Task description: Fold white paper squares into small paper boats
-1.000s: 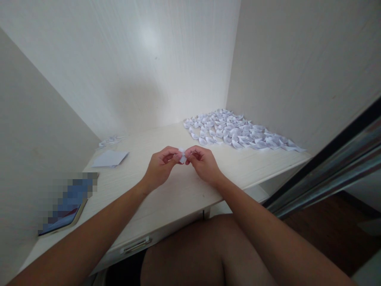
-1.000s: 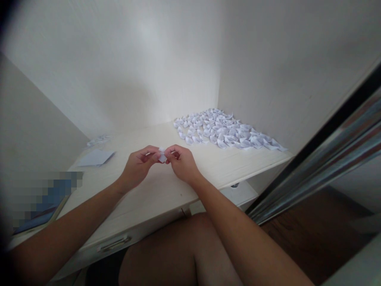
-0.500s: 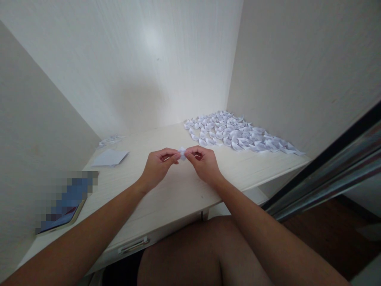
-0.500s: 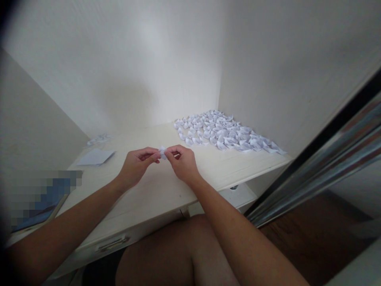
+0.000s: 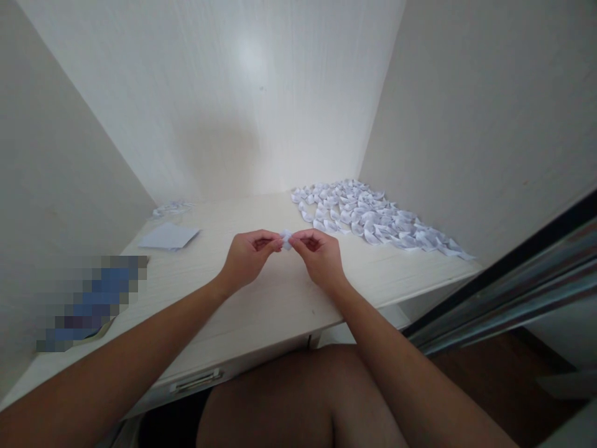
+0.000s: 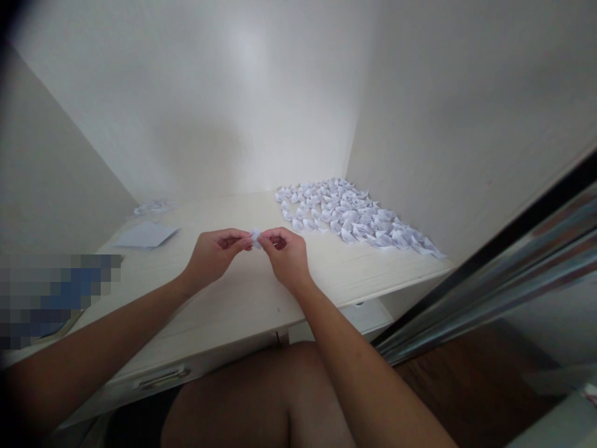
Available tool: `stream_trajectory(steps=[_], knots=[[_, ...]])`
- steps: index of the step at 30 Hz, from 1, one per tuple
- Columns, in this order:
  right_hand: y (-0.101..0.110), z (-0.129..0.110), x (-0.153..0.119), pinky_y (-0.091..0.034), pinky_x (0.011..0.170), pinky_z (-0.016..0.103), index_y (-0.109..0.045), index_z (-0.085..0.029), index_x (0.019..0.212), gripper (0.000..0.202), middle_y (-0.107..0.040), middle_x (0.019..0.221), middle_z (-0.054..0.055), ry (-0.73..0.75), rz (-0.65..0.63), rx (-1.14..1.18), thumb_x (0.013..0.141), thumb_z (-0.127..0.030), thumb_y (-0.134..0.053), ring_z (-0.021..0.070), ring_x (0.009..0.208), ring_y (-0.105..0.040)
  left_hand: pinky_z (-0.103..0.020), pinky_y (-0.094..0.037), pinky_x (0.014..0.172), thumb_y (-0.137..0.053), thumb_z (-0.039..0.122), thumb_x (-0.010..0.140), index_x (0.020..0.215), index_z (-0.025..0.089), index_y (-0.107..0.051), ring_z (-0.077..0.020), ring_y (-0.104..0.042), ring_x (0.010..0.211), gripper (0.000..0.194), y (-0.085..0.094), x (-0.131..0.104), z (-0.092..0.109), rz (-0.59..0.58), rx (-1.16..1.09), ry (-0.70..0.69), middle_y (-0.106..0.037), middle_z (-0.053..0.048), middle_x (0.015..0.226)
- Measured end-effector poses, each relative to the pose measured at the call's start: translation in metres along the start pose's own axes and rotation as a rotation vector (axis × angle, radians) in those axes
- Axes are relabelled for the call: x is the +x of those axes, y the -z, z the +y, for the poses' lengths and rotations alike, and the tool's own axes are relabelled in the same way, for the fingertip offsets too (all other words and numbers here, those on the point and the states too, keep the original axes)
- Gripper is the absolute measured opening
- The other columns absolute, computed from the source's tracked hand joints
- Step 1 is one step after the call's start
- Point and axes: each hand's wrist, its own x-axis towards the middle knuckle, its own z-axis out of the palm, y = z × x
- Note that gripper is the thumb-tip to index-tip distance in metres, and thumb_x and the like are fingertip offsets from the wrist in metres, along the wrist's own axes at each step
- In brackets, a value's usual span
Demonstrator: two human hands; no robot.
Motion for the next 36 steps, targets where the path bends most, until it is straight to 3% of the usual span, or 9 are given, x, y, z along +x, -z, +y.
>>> stream_trajectory(steps=[11, 21, 36], knots=[[-0.0013, -0.0007, -0.0008, -0.051, 0.068, 0.031, -0.072, -0.021, 0.08, 0.013, -0.074, 0.079, 0.003, 0.056, 0.009, -0.089, 0.083, -0.034, -0.071, 0.0172, 0.07, -0.064, -0.028, -0.056, 0.066, -0.076, 0.035, 0.082, 0.079, 0.018, -0.073, -0.0165, -0.069, 0.066, 0.018, -0.0022, 0.0001, 0.0005, 0.013, 0.078, -0.127, -0.074, -0.003, 0.071], [-0.0008, 0.003, 0.0011, -0.049, 0.064, 0.03, -0.069, -0.021, 0.086, 0.017, -0.075, 0.085, 0.004, 0.035, 0.055, -0.075, 0.079, -0.035, -0.077, 0.0184, 0.076, -0.068, -0.027, -0.058, 0.066, -0.08, 0.028, 0.077, 0.089, 0.017, -0.065, -0.0147, -0.07, 0.069, 0.023, -0.0072, 0.0009, -0.0023, 0.017, -0.177, -0.073, -0.072, -0.002, 0.077], [-0.0003, 0.0009, 0.0028, -0.055, 0.072, 0.035, -0.07, -0.021, 0.083, 0.024, -0.076, 0.079, 0.005, -0.082, -0.025, -0.009, 0.074, -0.042, -0.078, 0.0208, 0.073, -0.07, -0.027, -0.056, 0.059, -0.082, 0.032, 0.074, 0.079, 0.016, -0.065, -0.0143, -0.067, 0.06, 0.024, -0.0042, 0.002, 0.0001, -0.029, -0.159, -0.03, -0.07, -0.002, 0.07]])
